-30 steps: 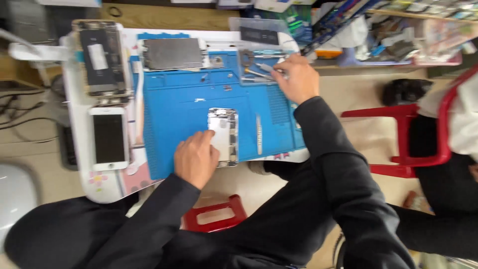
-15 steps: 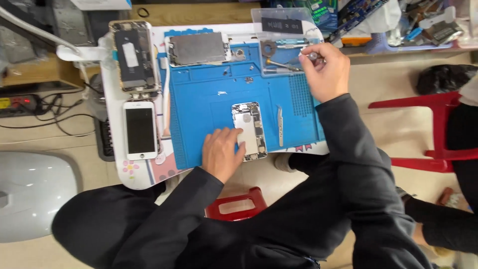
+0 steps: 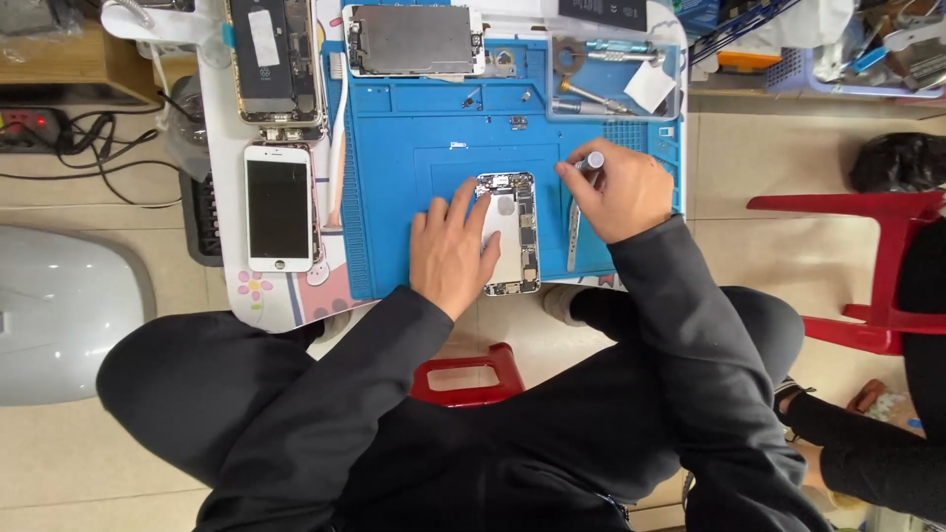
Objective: The person is repairing a disassembled smartphone on a blue work mat. They use a screwdriver to remove screws and tweezers to handle small internal components, placing them on the mat. The person also uses a small metal tool to pry or adjust parts within the phone's chassis.
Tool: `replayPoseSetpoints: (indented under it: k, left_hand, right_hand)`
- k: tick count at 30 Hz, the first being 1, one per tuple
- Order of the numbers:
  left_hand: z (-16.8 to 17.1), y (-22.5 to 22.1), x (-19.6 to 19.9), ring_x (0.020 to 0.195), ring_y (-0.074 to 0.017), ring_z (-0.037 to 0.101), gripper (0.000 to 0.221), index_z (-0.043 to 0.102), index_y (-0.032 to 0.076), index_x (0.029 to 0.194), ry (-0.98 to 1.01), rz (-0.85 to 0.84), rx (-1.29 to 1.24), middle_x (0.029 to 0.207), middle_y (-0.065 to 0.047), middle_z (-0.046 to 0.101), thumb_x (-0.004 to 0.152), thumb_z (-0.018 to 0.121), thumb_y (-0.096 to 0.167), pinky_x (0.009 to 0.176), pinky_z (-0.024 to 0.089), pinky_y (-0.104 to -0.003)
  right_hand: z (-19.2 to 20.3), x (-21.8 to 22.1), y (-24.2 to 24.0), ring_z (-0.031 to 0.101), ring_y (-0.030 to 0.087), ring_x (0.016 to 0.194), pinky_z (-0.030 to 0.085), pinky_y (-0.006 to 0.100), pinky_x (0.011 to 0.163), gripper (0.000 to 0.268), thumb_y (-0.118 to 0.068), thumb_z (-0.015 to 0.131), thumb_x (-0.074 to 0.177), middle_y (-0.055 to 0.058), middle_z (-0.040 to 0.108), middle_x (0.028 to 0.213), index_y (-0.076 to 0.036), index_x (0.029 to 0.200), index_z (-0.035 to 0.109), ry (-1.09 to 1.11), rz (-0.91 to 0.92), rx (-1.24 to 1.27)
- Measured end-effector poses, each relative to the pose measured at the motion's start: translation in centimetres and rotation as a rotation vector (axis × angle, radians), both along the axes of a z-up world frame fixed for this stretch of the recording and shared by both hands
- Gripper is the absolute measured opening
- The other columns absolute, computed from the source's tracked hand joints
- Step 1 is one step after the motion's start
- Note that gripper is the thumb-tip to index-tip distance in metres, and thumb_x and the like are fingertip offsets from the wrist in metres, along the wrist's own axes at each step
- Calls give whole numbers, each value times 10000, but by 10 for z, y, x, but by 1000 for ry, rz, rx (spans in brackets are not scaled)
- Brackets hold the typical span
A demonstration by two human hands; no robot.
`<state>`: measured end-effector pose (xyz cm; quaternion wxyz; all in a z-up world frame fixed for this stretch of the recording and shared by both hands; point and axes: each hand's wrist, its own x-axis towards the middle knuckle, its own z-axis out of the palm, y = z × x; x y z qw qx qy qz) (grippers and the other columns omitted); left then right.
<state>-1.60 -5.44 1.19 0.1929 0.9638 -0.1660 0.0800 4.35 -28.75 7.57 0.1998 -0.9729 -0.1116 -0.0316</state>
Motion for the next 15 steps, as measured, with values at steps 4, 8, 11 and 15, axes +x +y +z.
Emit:
replayPoseSetpoints:
  k: [4,8,11,15]
  left_hand:
    - [0,0,-2,907,-260,547,456,683,70,1317,-3,-11,5,1411,-151,542,934,728,314,716,395,-398]
    - [0,-1,2,899,-244,537,466,681,80,1326,-24,-11,27,1414,-141,538,934,720,330,716,397,-388]
    - [1,-1,0,903,-246,540,491,677,76,1334,-28,-12,41,1413,-137,538,923,722,341,720,401,-388]
    - [-2,-1,0,922,-247,547,529,661,85,1349,-50,-11,69,1410,-130,532,904,730,362,728,409,-389]
  right_hand:
    - [-22,2,4,690,266,614,547,406,574,221,-236,642,1134,36,680,669,-127,971,745,-24,-12,-121]
    - [-31,8,21,744,257,672,588,383,616,102,-256,686,1080,57,734,757,-158,1055,675,-79,32,123]
    - [-32,5,40,752,300,672,608,391,628,103,-195,720,1065,103,749,767,-126,1049,644,-48,113,338]
    - [-39,9,52,760,284,673,626,383,630,108,-183,741,1030,83,765,771,-125,1037,649,-7,190,352]
